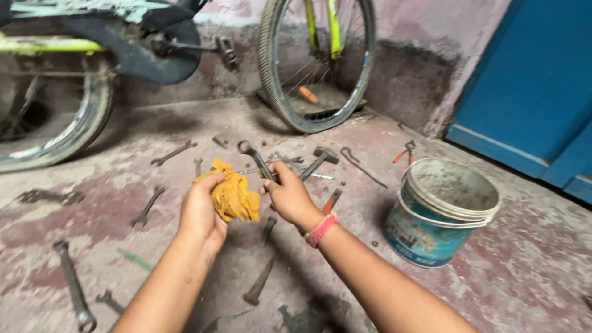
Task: The person sits on the floor and wipes various metal tools, including wrenches, pliers, and a hammer, using a yellow cloth. They pick up each tool individually, wipe it down, and place it into a blue bucket.
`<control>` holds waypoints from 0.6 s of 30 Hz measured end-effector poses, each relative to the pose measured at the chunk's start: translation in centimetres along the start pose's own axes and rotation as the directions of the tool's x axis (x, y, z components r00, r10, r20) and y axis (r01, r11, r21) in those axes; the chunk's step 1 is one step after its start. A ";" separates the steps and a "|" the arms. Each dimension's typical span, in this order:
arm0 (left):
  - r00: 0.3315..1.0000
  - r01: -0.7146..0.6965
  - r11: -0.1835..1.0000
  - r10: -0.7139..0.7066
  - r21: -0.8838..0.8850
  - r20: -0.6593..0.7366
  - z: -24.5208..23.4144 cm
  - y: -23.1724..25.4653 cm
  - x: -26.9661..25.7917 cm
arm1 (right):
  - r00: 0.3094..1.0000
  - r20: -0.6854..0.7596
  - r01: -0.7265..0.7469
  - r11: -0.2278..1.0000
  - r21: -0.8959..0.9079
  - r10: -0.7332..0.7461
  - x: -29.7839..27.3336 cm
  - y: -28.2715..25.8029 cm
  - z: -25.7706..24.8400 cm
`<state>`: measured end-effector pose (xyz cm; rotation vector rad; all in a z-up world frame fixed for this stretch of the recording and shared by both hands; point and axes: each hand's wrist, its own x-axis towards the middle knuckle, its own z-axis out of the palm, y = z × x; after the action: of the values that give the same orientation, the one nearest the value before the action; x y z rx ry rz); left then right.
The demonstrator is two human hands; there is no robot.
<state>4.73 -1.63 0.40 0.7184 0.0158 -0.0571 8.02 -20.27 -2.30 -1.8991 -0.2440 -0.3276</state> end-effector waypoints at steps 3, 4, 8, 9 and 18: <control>0.990 0.023 0.999 -0.019 -0.027 0.139 2.7 1.8 1.9 | 0.948 -0.037 0.300 0.924 -0.235 -0.317 2.1 -2.9 -2.3; 0.985 -0.006 1.000 0.009 -0.022 0.174 3.5 2.5 2.7 | 0.970 0.014 0.239 0.947 -0.213 -0.242 2.7 -4.0 -3.0; 0.971 -0.032 0.999 0.024 0.027 0.239 6.1 4.2 5.4 | 0.972 0.197 0.175 0.951 -0.254 -0.127 4.2 -7.4 -5.9; 0.971 -0.021 0.999 0.009 0.048 0.241 6.3 3.9 5.8 | 0.972 0.197 0.190 0.921 -0.339 -0.128 4.1 -7.7 -6.5; 0.994 0.018 0.884 -0.065 0.468 0.086 1.6 -1.1 6.3 | 0.910 0.263 0.415 0.717 -0.560 -0.321 0.5 -4.1 -7.1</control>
<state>10.94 -3.78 0.67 1.1995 -0.0812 -0.1414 6.36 -25.55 3.75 -2.5196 -0.6987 -0.5903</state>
